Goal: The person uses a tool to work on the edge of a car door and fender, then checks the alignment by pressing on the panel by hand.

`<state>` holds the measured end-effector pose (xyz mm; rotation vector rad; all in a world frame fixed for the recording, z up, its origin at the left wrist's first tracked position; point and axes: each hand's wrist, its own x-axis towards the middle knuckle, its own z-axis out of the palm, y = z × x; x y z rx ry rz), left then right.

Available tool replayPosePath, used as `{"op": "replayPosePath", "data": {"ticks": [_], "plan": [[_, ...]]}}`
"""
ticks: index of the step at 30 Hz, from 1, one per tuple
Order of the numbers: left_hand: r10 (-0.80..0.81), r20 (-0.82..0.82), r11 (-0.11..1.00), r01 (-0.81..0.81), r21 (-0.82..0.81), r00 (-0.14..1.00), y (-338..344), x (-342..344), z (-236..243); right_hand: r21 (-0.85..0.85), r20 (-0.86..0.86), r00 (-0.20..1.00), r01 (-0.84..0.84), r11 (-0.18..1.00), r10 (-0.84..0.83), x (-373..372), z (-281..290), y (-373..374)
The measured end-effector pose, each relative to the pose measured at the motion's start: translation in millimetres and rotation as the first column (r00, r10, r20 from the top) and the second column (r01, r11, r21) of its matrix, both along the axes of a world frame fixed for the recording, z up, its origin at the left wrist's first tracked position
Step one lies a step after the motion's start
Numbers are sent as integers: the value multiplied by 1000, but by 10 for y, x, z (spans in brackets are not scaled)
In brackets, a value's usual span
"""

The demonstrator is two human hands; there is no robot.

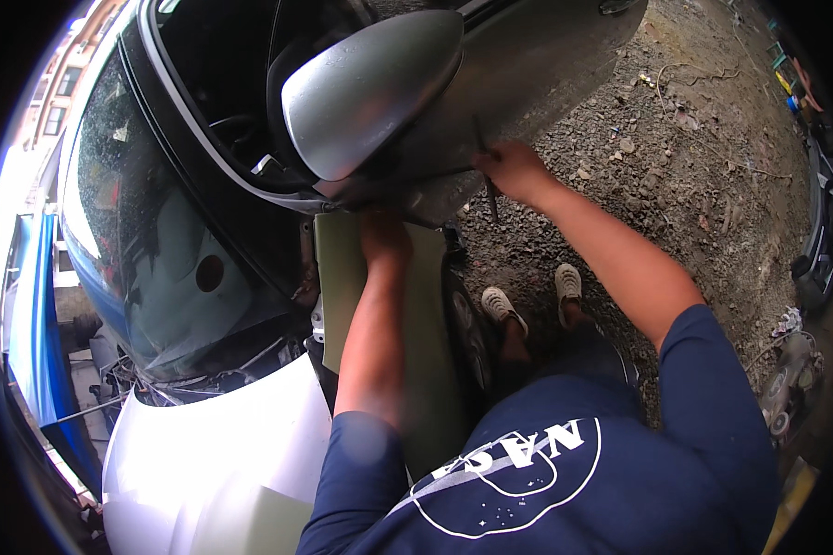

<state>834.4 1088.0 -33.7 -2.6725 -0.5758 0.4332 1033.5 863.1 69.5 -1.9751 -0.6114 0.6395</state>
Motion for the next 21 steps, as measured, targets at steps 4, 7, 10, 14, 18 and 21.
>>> {"op": "replayPosePath", "data": {"ticks": [4,7,10,14,18,21], "plan": [[-10,49,1000,9,26,999,-21,-1,25,214,317,948,-40,976,-31,-30,-122,-95],[-7,36,1000,7,6,999,-69,27,92,218,657,753,-247,944,45,38,-228,-233],[-31,-15,999,32,42,999,-91,16,161,194,713,699,-266,944,50,14,-236,-306],[22,-29,999,-21,33,999,-70,-21,160,91,219,966,-160,983,137,17,-92,-178],[-14,-9,996,15,89,1000,-127,53,235,-16,-386,922,30,999,-34,228,-70,42],[10,16,998,-11,54,1000,-94,21,190,-35,-528,847,45,998,-57,155,-13,85]]}}
